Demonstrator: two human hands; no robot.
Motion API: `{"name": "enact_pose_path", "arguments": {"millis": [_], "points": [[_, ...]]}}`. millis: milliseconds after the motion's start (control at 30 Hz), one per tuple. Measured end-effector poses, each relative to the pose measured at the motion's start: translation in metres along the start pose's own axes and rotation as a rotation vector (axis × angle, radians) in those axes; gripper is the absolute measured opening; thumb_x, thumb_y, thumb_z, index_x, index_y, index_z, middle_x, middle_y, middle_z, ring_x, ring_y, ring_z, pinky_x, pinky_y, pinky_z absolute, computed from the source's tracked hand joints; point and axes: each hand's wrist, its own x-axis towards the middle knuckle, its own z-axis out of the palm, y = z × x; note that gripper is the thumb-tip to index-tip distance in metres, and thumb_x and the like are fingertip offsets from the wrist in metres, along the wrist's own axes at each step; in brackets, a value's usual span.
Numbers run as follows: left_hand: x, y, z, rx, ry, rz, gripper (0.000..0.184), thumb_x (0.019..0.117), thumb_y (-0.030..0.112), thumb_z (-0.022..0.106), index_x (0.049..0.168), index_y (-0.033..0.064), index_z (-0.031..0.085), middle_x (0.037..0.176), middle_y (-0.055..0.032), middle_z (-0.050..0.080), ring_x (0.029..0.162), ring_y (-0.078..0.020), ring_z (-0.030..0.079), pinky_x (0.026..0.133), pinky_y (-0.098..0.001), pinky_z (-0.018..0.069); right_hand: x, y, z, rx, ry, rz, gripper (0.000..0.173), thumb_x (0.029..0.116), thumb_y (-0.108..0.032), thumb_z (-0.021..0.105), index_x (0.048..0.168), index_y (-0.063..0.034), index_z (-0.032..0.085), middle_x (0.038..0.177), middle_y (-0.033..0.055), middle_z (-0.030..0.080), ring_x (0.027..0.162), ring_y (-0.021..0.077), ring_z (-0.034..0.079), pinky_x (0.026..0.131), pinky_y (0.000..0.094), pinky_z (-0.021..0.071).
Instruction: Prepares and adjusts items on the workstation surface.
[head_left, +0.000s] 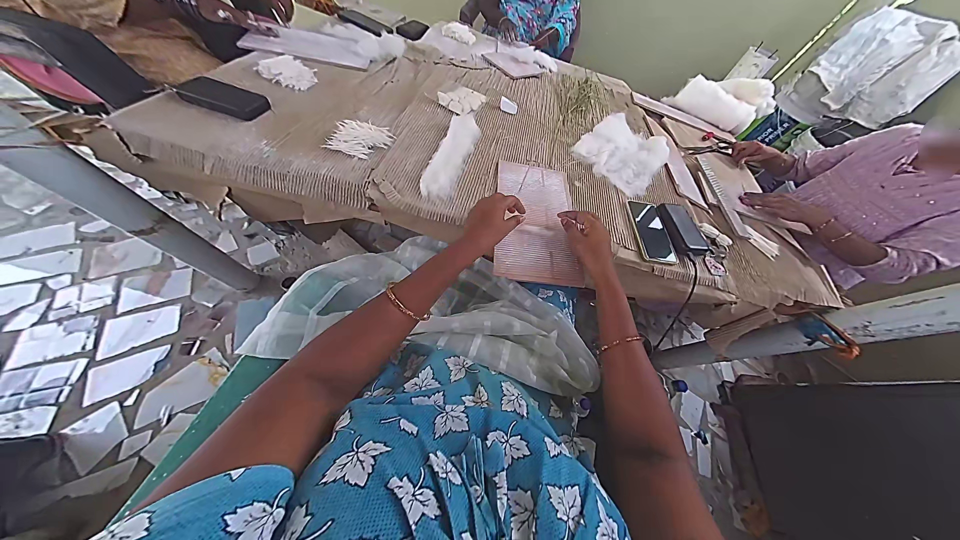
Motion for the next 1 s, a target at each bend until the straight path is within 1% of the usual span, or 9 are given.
{"name": "enact_pose_path", "arguments": {"millis": [67,200,300,400,533,633,800,867,1000], "points": [[-0.004,-0.002,0.002,-0.005,0.0,-0.012,0.027,0.103,0.023,0.064,0.122,0.004,0.071,0.121,-0.0201,0.068,0.118,-0.0379,0.063,0.102,-0.0579,0.0471,-0.002,-0.003,0.006,-0.018,0.018,-0.097,0.021,0.1031,-0.018,0.061,0.114,-0.0053,0.075,0.128,0.019,0.065,0.119,0.0361,0.059,0.099,0.0558,0.0464],[-0.008,-0.002,0.011,0.006,0.011,-0.019,0.026,0.1015,0.025,0.067,0.119,0.0052,0.072,0.119,-0.0205,0.068,0.116,-0.0384,0.063,0.1,-0.0578,0.048,-0.013,-0.01,0.018,-0.107,0.013,-0.223,0.016,0.0973,-0.02,0.071,0.109,-0.0107,0.077,0.126,0.0169,0.063,0.121,0.0391,0.056,0.098,0.0608,0.044],[-0.005,-0.003,0.019,0.025,0.028,-0.008,0.024,0.101,0.025,0.068,0.115,0.0066,0.074,0.118,-0.0196,0.068,0.117,-0.0379,0.062,0.099,-0.0579,0.0481,-0.011,-0.011,0.025,-0.167,0.003,-0.182,0.015,0.0961,-0.022,0.072,0.107,-0.0134,0.078,0.126,0.0161,0.064,0.122,0.0408,0.054,0.098,0.0637,0.0423],[-0.003,-0.001,0.02,0.025,0.023,-0.02,0.022,0.1022,0.021,0.065,0.112,0.0044,0.074,0.117,-0.0204,0.067,0.116,-0.0382,0.062,0.099,-0.0579,0.0476,-0.007,-0.011,0.028,-0.181,-0.002,-0.147,0.015,0.0968,-0.023,0.072,0.104,-0.0109,0.078,0.126,0.0166,0.064,0.125,0.0411,0.053,0.099,0.0659,0.0404],[-0.004,0.001,0.021,0.044,0.033,-0.027,0.021,0.1024,0.02,0.064,0.11,0.0032,0.074,0.116,-0.0205,0.067,0.113,-0.0371,0.063,0.099,-0.0555,0.0479,-0.009,-0.015,0.026,-0.202,-0.005,-0.138,0.013,0.0966,-0.018,0.071,0.102,-0.0071,0.077,0.122,0.0178,0.066,0.123,0.0407,0.055,0.099,0.0641,0.0421],[-0.004,0.002,0.021,0.066,0.027,-0.027,0.021,0.1024,0.019,0.063,0.11,0.0023,0.074,0.117,-0.0216,0.067,0.115,-0.0385,0.062,0.1,-0.0556,0.0465,-0.011,-0.013,0.025,-0.185,0.001,-0.144,0.012,0.096,-0.016,0.072,0.1,-0.0057,0.076,0.12,0.0183,0.066,0.121,0.0403,0.056,0.101,0.0617,0.0426],[-0.002,-0.003,0.023,0.065,0.034,-0.03,0.022,0.103,0.021,0.063,0.11,0.0039,0.074,0.115,-0.0212,0.067,0.114,-0.0386,0.062,0.098,-0.0568,0.0469,-0.011,-0.014,0.024,-0.144,-0.017,-0.107,0.014,0.0963,-0.018,0.072,0.103,-0.0063,0.077,0.125,0.0181,0.065,0.122,0.0395,0.055,0.102,0.0611,0.042],[-0.005,-0.007,0.023,0.015,0.077,0.0,0.024,0.1037,0.021,0.063,0.116,0.0031,0.072,0.115,-0.0223,0.067,0.112,-0.0403,0.063,0.096,-0.0597,0.0485,-0.01,-0.014,0.025,-0.117,-0.018,-0.088,0.021,0.0993,-0.023,0.068,0.106,-0.0055,0.076,0.126,0.0179,0.064,0.123,0.0392,0.056,0.101,0.0614,0.0426],[-0.014,-0.021,0.013,-0.073,0.193,0.16,0.039,0.105,0.018,0.061,0.143,0.0084,0.059,0.114,-0.0216,0.069,0.104,-0.0415,0.066,0.091,-0.0626,0.0513,-0.011,-0.011,0.012,0.057,0.077,-0.02,0.035,0.1054,-0.036,0.056,0.112,-0.0056,0.074,0.127,0.0171,0.064,0.114,0.033,0.061,0.092,0.0545,0.0499]]}}
